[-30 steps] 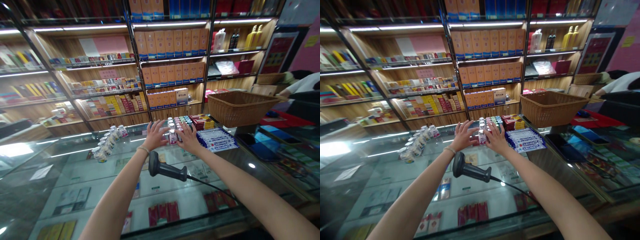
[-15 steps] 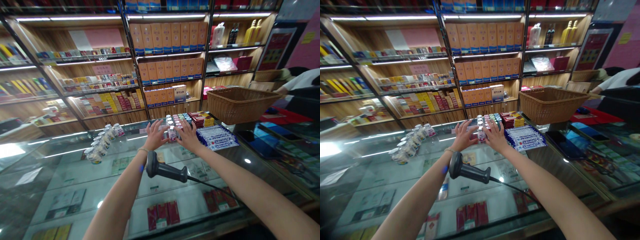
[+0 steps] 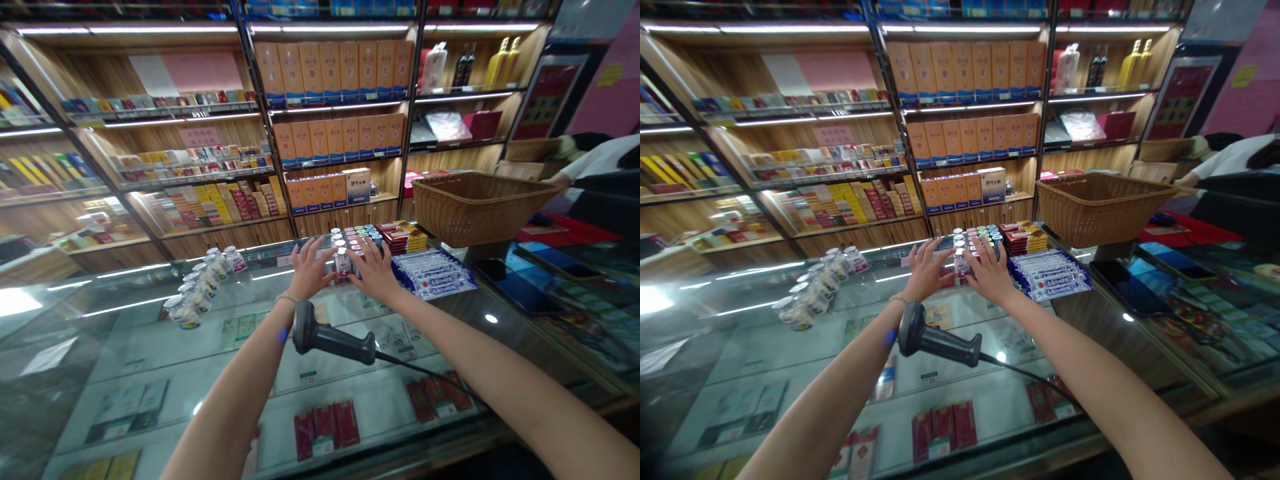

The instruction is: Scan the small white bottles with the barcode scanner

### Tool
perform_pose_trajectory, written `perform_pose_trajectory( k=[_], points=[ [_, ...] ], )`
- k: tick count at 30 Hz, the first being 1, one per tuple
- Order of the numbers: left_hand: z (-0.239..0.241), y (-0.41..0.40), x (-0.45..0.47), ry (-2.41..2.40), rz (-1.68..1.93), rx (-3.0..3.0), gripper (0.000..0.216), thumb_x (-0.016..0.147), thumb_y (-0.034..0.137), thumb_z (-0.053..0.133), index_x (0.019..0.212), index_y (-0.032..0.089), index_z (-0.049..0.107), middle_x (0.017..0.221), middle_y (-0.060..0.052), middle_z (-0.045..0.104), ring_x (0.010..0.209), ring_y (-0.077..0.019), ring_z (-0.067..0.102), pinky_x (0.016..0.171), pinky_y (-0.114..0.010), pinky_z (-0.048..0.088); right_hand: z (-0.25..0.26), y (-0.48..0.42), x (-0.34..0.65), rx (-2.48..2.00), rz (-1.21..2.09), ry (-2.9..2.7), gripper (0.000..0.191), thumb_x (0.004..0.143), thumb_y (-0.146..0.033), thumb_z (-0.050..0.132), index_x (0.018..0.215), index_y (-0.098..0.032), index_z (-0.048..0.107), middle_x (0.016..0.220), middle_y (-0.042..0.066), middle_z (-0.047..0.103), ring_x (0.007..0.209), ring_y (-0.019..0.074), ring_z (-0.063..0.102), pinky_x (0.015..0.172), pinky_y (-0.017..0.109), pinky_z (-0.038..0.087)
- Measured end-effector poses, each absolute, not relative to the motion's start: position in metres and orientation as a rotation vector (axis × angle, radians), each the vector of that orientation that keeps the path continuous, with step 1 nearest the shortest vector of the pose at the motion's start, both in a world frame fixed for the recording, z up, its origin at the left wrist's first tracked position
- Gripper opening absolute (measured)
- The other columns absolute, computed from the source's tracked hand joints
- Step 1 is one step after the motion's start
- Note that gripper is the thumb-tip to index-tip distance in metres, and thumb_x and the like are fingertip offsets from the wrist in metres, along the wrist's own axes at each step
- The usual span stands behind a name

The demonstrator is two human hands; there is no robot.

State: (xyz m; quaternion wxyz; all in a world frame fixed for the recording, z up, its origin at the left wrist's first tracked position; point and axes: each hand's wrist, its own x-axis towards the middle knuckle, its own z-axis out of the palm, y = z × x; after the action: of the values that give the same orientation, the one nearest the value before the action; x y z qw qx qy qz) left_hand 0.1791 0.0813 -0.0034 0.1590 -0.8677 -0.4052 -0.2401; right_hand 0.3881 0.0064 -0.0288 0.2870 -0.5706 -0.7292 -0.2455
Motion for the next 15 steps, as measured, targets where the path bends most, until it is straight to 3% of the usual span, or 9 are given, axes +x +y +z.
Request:
perform_pose_trajectory(
  k=[3, 9, 15],
  points=[
    [-0.004, 0.081, 0.180, -1.165, -0.689, -2.482, 0.067, 0.083, 0.048, 0.073, 0.147, 0.040, 0.052, 0.167, -0.007, 0.034, 0.155, -0.0333, 0.025, 0.126, -0.055, 0.005, -0.029, 0.005, 0.389, -1.511, -0.665, -1.929, 0.059, 0.093, -0.043, 0.060, 0.148, -0.022, 0.052, 0.166, 0.017, 0.034, 0.155, 0.0333, 0.021, 0.124, 0.059, 0.007],
    [-0.002, 0.080, 0.180, -1.158, -0.727, -2.506, 0.065, 0.085, 0.051, 0.070, 0.147, 0.040, 0.053, 0.167, -0.007, 0.035, 0.153, -0.0346, 0.027, 0.126, -0.055, 0.004, -0.025, -0.002, 0.392, -1.398, -0.742, -2.017, 0.031, 0.098, -0.045, 0.056, 0.121, -0.032, 0.072, 0.168, 0.007, 0.034, 0.156, 0.0324, 0.023, 0.123, 0.062, 0.005],
    [-0.003, 0.081, 0.180, -1.149, -0.739, -2.509, 0.063, 0.087, 0.051, 0.068, 0.147, 0.040, 0.053, 0.166, -0.008, 0.035, 0.153, -0.0348, 0.028, 0.125, -0.056, 0.004, -0.022, -0.006, 0.390, -1.338, -0.783, -2.123, 0.030, 0.099, -0.044, 0.056, 0.119, -0.030, 0.074, 0.168, 0.006, 0.035, 0.156, 0.0332, 0.023, 0.123, 0.066, -0.004]
  ],
)
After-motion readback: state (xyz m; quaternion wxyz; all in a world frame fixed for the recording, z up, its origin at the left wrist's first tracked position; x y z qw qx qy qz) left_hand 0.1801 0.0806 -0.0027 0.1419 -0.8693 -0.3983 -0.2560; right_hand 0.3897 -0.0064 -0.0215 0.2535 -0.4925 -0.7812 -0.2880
